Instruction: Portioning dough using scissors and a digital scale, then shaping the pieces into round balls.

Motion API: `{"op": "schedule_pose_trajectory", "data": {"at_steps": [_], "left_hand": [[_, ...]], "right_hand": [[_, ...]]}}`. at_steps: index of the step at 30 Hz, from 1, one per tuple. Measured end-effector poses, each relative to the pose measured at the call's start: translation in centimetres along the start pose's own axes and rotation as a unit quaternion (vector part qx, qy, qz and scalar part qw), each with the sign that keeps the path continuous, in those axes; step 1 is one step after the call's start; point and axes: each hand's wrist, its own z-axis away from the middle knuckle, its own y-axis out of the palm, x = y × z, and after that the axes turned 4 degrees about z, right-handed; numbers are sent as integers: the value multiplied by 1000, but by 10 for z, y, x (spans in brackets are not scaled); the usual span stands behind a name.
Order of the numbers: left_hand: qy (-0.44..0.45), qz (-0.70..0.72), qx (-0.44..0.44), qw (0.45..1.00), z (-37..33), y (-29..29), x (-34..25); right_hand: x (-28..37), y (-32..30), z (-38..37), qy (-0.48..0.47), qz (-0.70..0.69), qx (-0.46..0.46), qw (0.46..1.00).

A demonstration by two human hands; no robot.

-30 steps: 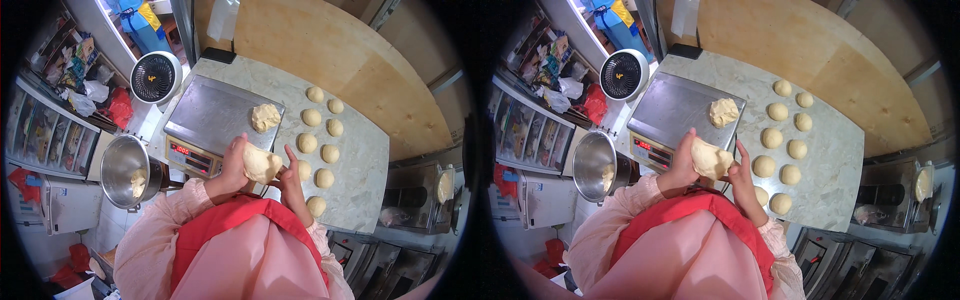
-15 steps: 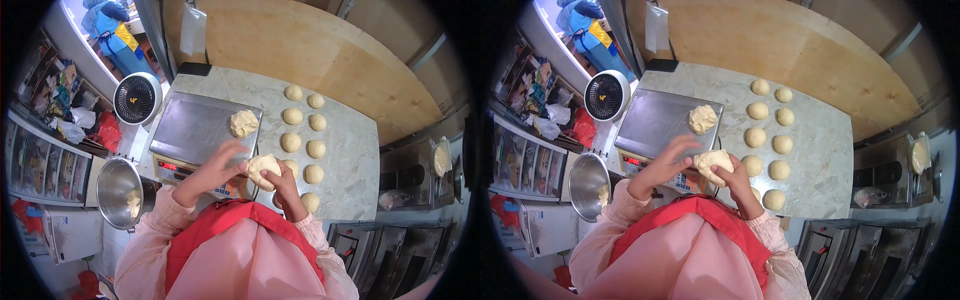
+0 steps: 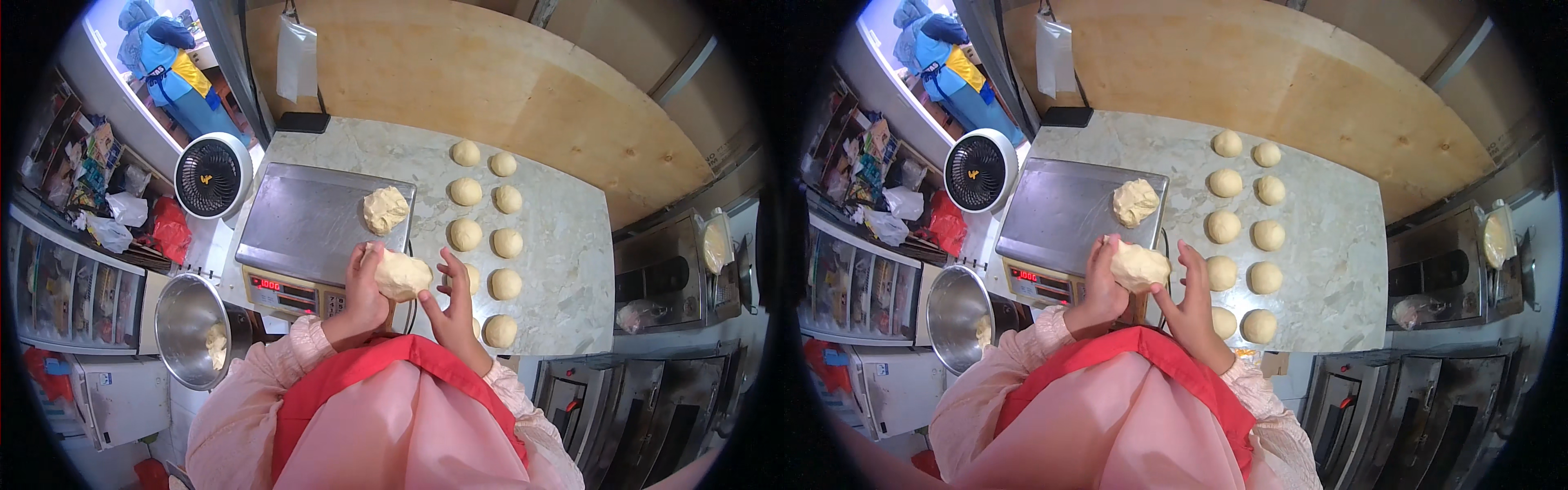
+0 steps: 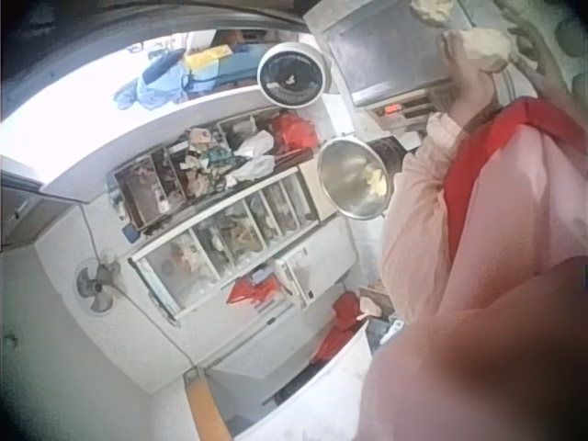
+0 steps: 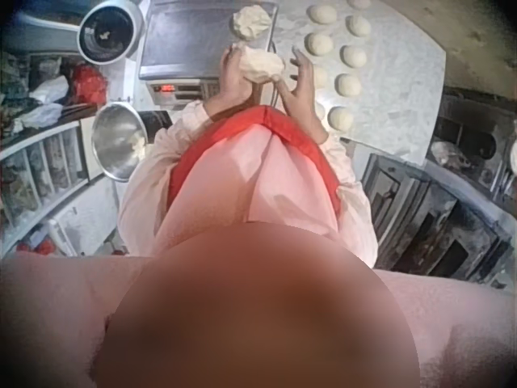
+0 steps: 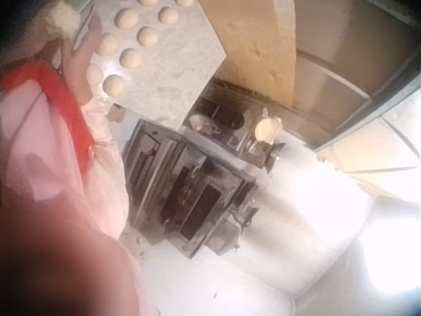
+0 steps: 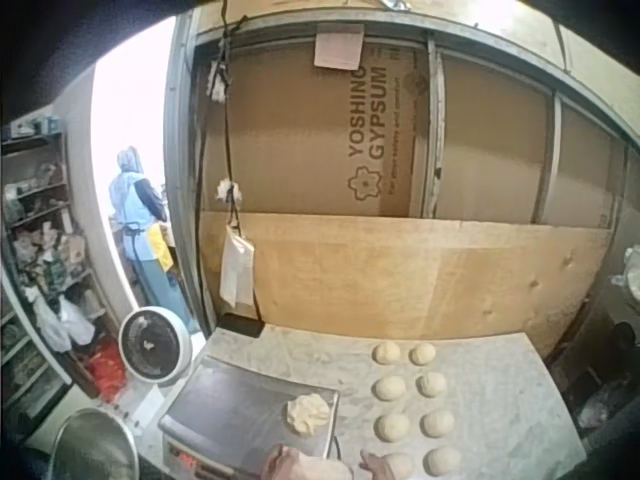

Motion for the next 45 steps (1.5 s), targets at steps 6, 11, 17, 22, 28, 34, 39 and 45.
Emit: {"op": "schedule_pose_trajectory", "data": {"at_steps": [6,11,17,22,28,34,39,45], "left_hand": [[-63,-1,111,992,2,8,8],[-325,106,141,929,-8,16,-4],[-494,145,186,837,-22,-2,1],[-532,194,233,790,-14,13,-16],[-393,16,304,868,-9,10,-16],[-364,118,221,897,-20,-1,1],[-257,219,68,939,-28,-7,5],[-296,247,143,912,-17,13,-2]], "right_hand": [[-4,23,2,-21,-189,-20,982],[4,19,-7,7,-333,-65,941],[8,0,-25,49,-317,109,941],[6,-8,-32,103,-271,211,933],[-8,-2,-34,26,-117,152,981],[23,-30,-36,56,-103,106,987],[15,-31,-23,-22,-5,-30,999],[5,17,-6,-62,-114,-15,991]]}}
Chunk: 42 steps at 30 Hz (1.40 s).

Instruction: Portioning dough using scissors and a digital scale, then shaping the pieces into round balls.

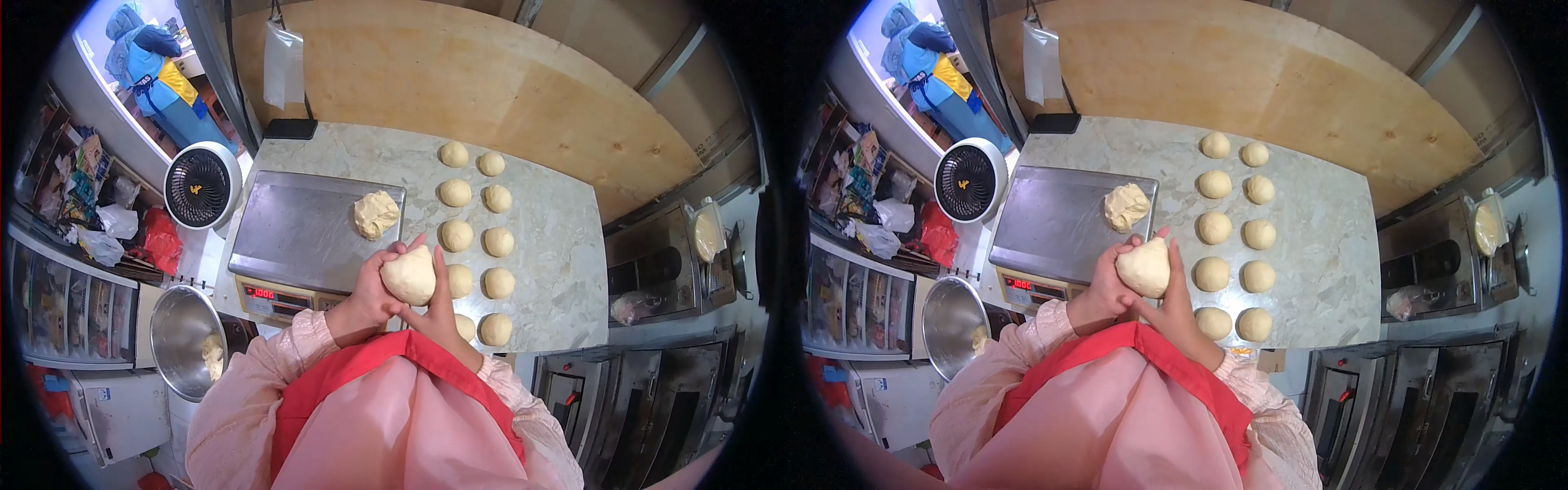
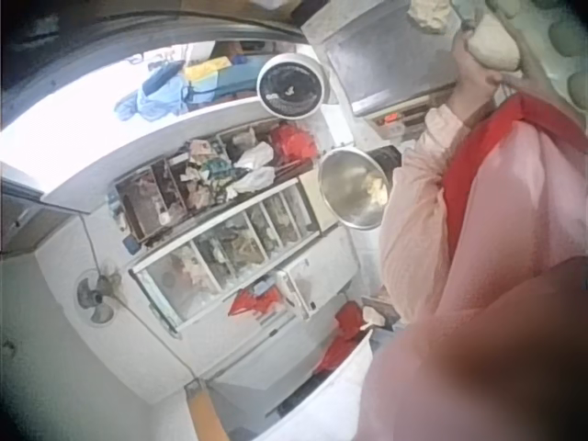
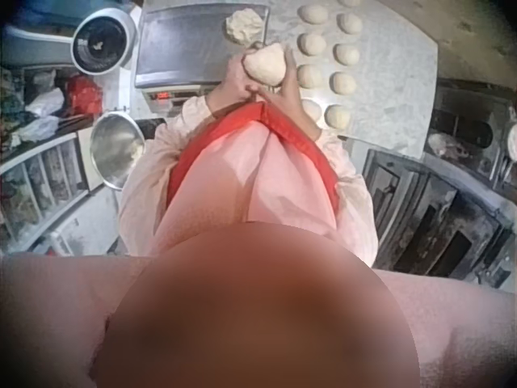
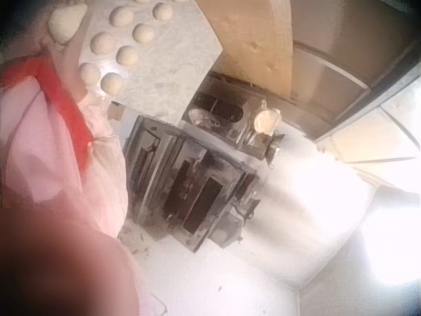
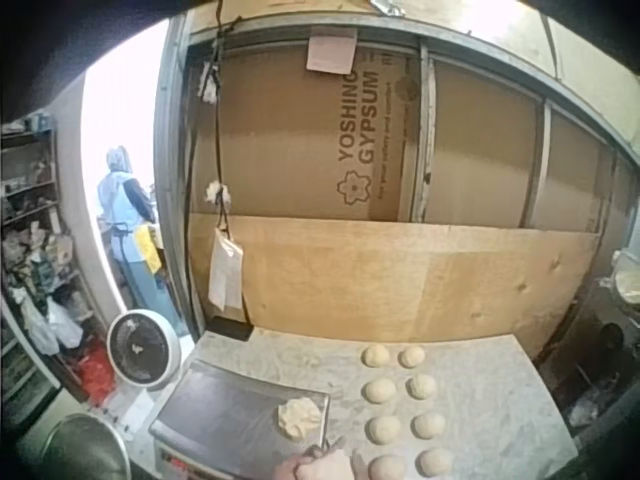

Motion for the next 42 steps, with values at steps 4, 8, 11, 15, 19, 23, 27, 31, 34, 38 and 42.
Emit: {"op": "schedule_pose_trajectory", "data": {"at_steps": [4,8,11,15,19,23,27,31,34,38,42], "left_hand": [[-38,-109,-44,992,-9,-30,-1],[-144,-129,-42,980,-8,-37,-5],[-35,-174,-110,978,11,-1,-8],[-135,-101,-31,985,9,-19,8],[-31,-14,-51,998,5,-16,9],[112,-22,-81,990,4,-1,-1],[98,-23,6,995,0,-2,1],[-68,5,47,997,3,-13,7],[41,-168,-126,977,5,2,17],[-91,-77,-49,992,-3,-15,7],[-248,-37,19,968,2,-21,-1]], "right_hand": [[6,-12,-9,104,-117,18,988],[14,-23,-12,93,-97,22,991],[21,-29,-17,156,12,63,986],[31,-28,-21,59,44,168,983],[27,-31,-20,52,178,104,977],[18,-31,-7,-72,219,-8,973],[0,-1,4,-43,-91,41,994],[6,0,-3,26,-187,7,982],[9,0,-3,50,-178,-29,982],[3,-8,-9,76,-154,-5,985],[2,-28,-27,198,-165,117,959]]}}
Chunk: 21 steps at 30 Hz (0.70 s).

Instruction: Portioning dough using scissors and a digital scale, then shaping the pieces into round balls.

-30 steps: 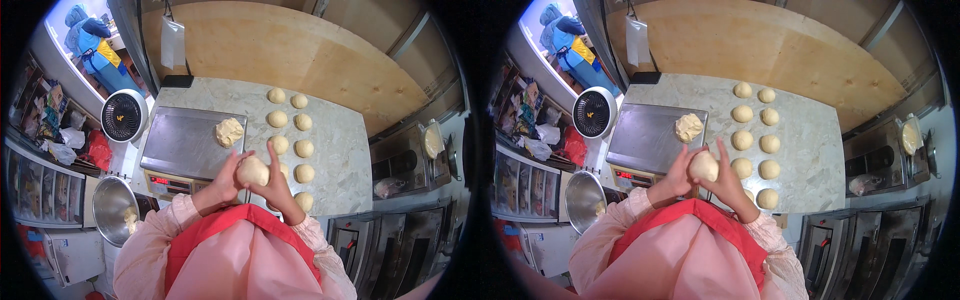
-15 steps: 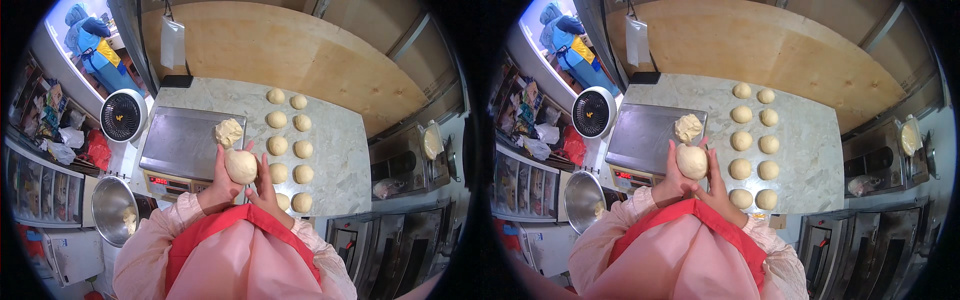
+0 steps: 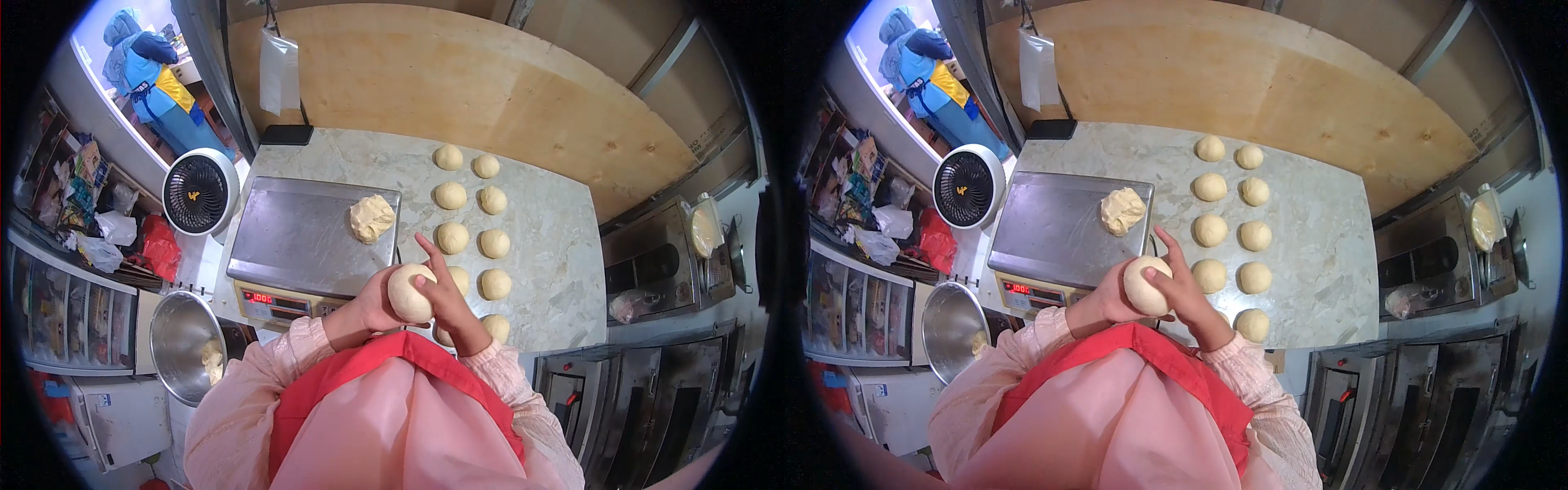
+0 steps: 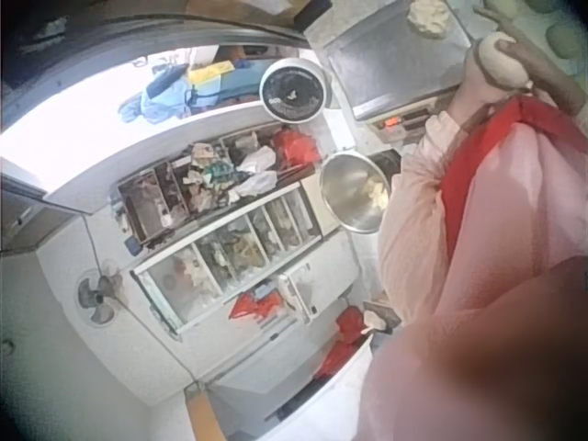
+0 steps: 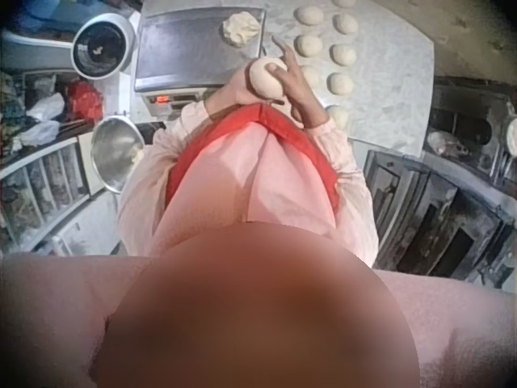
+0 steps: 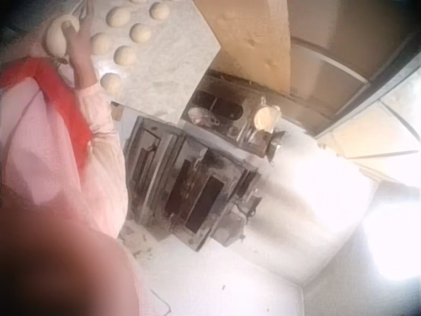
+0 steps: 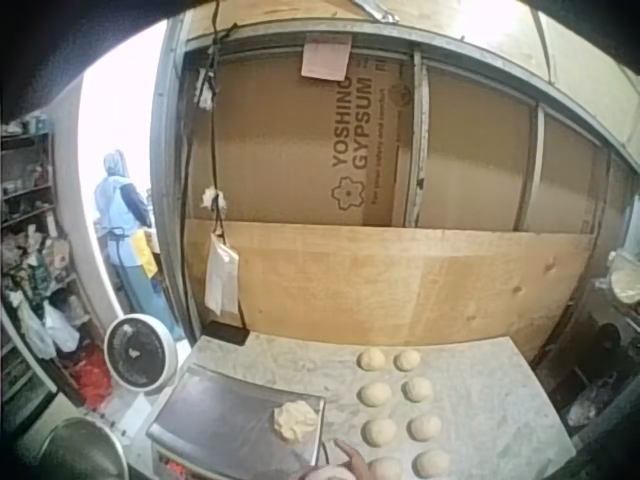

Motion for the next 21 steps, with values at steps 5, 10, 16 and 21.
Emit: {"op": "schedule_pose_trajectory", "data": {"at_steps": [5,10,16,21], "left_hand": [[-22,42,-2,999,-1,16,7],[68,-51,-14,996,-4,-4,8],[150,64,141,976,-6,6,5],[249,-105,89,959,-7,3,6]], "right_hand": [[8,0,-2,-13,119,57,991],[25,5,4,58,257,80,961],[9,-8,9,-299,293,-165,893],[-15,19,15,-283,265,-66,920]]}}
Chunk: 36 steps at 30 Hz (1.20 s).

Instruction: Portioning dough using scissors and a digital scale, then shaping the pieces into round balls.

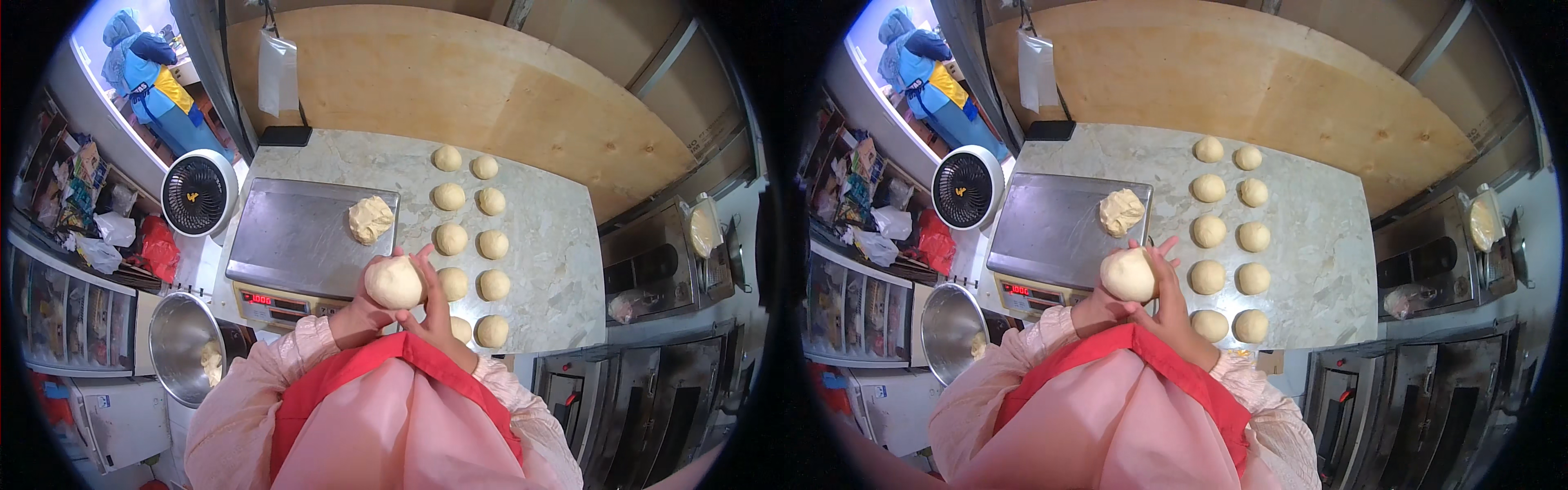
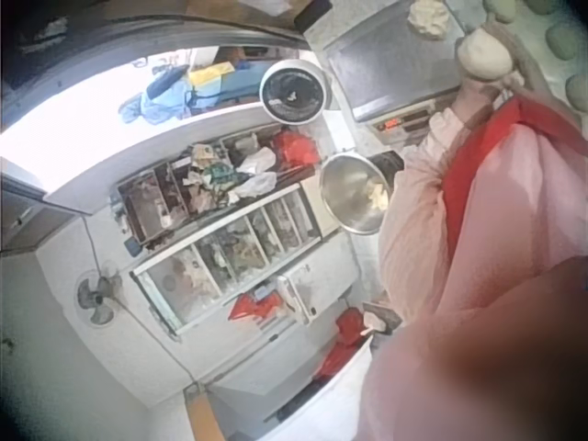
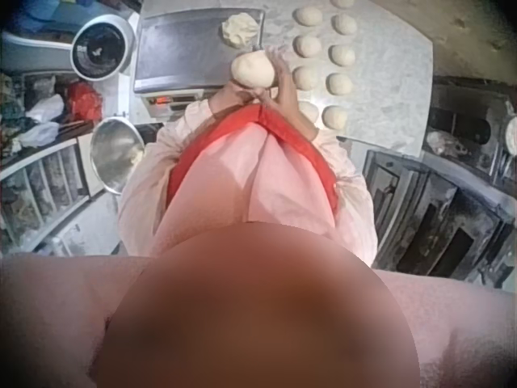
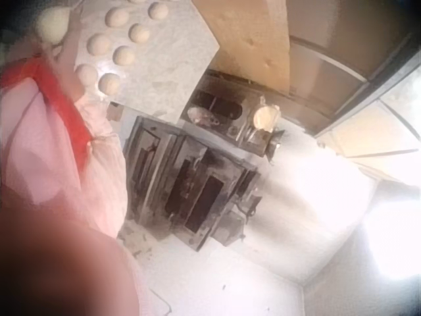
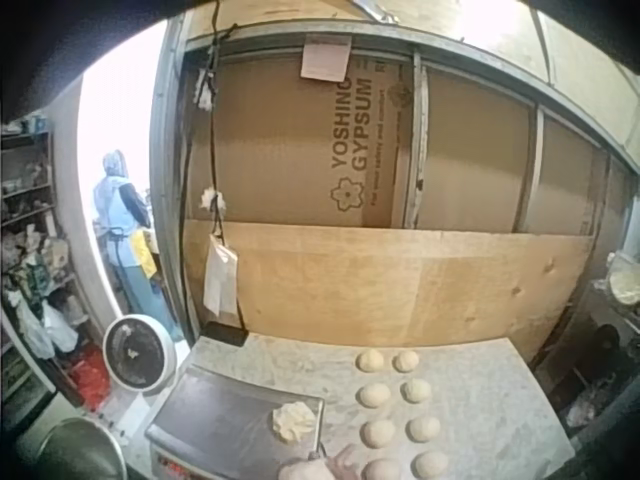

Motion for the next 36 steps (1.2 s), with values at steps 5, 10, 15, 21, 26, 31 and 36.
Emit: {"op": "schedule_pose_trajectory", "data": {"at_steps": [5,10,15,21,26,31,36], "left_hand": [[-47,187,-68,979,-2,-17,6],[-49,143,-87,985,-5,-22,9],[-139,3,-167,976,-7,14,-14],[-154,49,-130,978,-9,11,3],[-111,185,-51,975,-5,1,5],[-7,160,13,987,-9,7,1],[18,101,-35,994,-12,-1,10]], "right_hand": [[3,3,-4,146,-145,-64,977],[-11,-6,-12,209,-169,-23,963],[-8,-24,-18,304,-197,-57,930],[-8,-18,-18,164,-162,17,973],[11,-34,-22,138,-97,56,984],[2,-23,1,29,-18,-93,995],[11,3,9,135,-298,-91,940]]}}
